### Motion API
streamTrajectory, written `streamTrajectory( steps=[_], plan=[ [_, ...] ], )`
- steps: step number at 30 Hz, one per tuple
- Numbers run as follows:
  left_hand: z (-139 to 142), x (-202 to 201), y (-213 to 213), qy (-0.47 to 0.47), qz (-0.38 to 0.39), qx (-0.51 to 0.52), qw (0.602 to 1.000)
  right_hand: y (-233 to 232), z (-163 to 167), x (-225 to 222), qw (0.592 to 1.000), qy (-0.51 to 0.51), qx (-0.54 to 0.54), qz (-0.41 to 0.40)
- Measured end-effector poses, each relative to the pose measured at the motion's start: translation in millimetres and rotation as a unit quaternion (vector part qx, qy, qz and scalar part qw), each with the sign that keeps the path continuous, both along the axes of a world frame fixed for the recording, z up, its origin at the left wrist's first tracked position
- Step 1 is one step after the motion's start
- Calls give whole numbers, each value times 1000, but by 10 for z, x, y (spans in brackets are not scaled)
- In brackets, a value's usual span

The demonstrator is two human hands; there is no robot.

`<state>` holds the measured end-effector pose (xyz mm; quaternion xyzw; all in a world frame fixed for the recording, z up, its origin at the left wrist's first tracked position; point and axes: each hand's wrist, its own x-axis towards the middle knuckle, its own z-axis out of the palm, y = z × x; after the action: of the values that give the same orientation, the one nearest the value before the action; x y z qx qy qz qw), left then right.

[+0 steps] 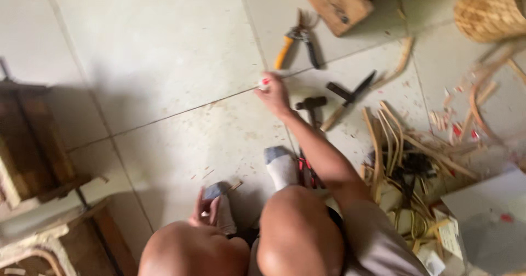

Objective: The person assembles a rectangular woven basket by fitting it into a wooden mold, tapping the edges with a hammer, and applying glue to the frame. The person then removes the basket and works on a second basket frame.

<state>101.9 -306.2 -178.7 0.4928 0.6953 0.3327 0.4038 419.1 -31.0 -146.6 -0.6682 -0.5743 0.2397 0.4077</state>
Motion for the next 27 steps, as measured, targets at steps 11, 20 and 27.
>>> streamTrajectory(
  steps=[11, 20, 27],
  plan=[
    [-25, -19, 98, 218, -146, -163, 951, -765, 5, 2130, 975, 149, -38, -163],
    [95, 70, 293, 274, -201, -214, 916, -1187, 2, 3855, 908, -212, -120, -341],
    [110, 48, 431, 267, -224, -126, 929, -1256, -147, 3623, 891, 59, -215, -396]
  ],
)
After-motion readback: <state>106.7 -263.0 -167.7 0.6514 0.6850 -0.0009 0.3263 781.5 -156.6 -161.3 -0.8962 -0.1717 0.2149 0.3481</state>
